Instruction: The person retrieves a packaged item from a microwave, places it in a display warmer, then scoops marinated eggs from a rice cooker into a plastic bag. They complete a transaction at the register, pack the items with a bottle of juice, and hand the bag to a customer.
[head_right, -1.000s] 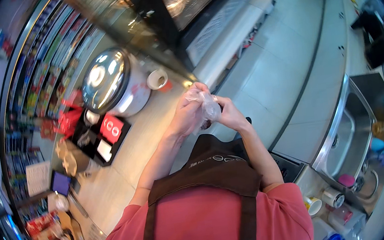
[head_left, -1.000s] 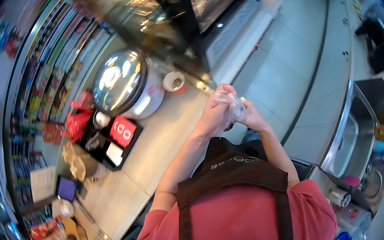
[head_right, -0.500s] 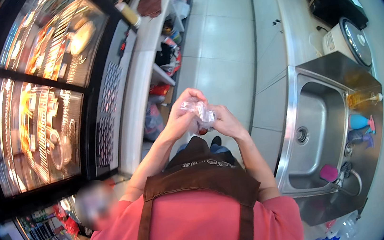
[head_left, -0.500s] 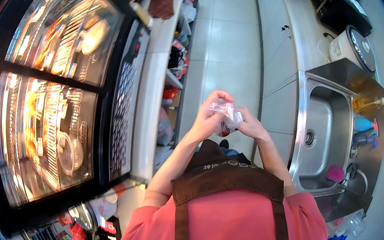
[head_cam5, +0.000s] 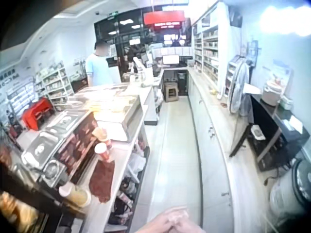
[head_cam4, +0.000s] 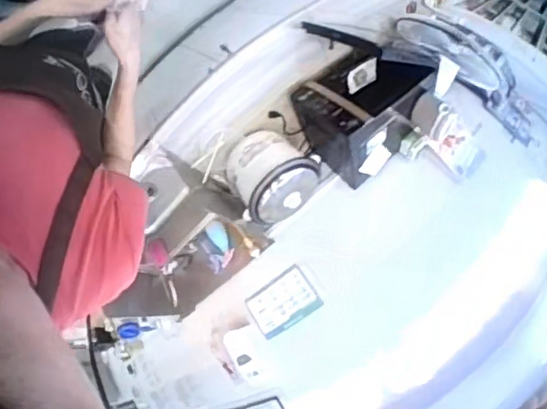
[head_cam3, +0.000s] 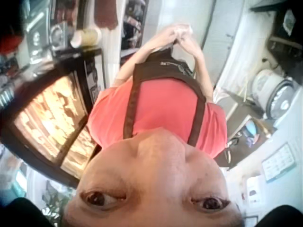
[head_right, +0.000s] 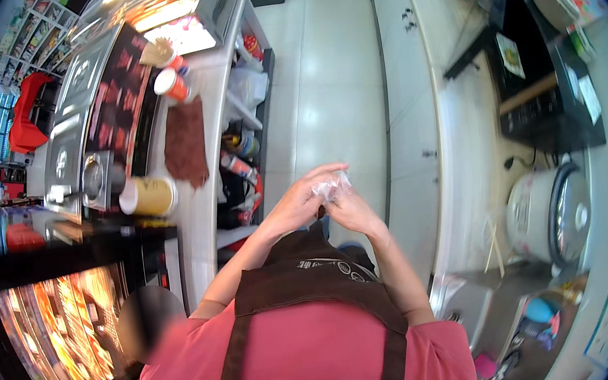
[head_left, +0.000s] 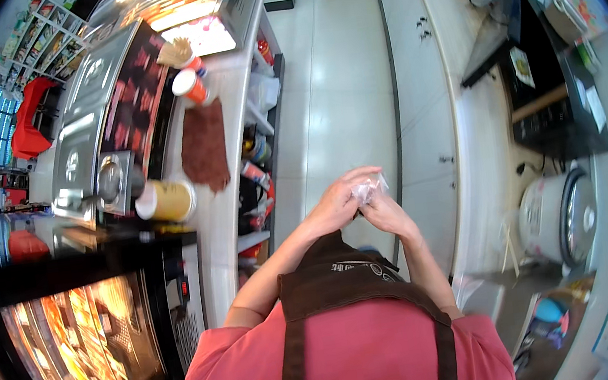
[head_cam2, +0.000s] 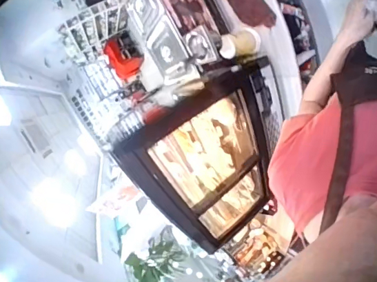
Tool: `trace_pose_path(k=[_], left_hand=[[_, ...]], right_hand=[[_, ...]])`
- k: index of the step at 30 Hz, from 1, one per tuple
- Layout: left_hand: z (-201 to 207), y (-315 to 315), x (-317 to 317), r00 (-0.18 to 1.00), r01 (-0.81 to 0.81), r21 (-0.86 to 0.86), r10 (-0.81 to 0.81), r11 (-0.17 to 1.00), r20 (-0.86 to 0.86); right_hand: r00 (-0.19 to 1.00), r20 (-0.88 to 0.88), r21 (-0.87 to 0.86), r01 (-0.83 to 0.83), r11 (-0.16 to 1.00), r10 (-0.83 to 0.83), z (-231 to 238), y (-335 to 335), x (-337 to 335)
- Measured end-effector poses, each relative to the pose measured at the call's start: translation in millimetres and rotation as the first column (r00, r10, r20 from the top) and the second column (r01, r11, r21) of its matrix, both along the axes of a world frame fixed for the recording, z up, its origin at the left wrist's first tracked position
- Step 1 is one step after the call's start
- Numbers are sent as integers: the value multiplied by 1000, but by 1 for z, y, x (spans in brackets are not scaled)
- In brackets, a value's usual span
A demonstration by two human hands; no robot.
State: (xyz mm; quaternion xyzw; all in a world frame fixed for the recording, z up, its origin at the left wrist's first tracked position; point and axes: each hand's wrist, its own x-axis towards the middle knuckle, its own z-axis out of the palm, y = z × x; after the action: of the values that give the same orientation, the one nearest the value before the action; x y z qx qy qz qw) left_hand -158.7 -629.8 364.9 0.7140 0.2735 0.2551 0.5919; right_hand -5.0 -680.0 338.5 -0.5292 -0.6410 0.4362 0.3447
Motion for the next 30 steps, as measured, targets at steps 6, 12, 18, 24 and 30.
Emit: trace_pose_path(k=[6, 12, 18, 24, 30], left_hand=[[17, 221, 96, 999, 11, 221, -22, 975, 47], [22, 448, 188, 993, -44, 49, 38, 998, 110], [30, 660, 234, 956, -213, 50, 198, 976, 217], [0, 866, 261, 824, -397, -254, 465, 882, 325], [0, 1064, 288, 796, -427, -363, 535, 828, 284]], right_hand=[[958, -284, -236, -34, 971, -35, 22, 201, 89], [962, -241, -233, 70, 970, -127, -2, 442, 176], [994, -31, -165, -105, 981, 102, 66, 681, 232], [959, -226, 36, -168, 985, 172, 26, 901, 252], [966, -9, 62, -257, 964, 258, 19, 1106, 320]])
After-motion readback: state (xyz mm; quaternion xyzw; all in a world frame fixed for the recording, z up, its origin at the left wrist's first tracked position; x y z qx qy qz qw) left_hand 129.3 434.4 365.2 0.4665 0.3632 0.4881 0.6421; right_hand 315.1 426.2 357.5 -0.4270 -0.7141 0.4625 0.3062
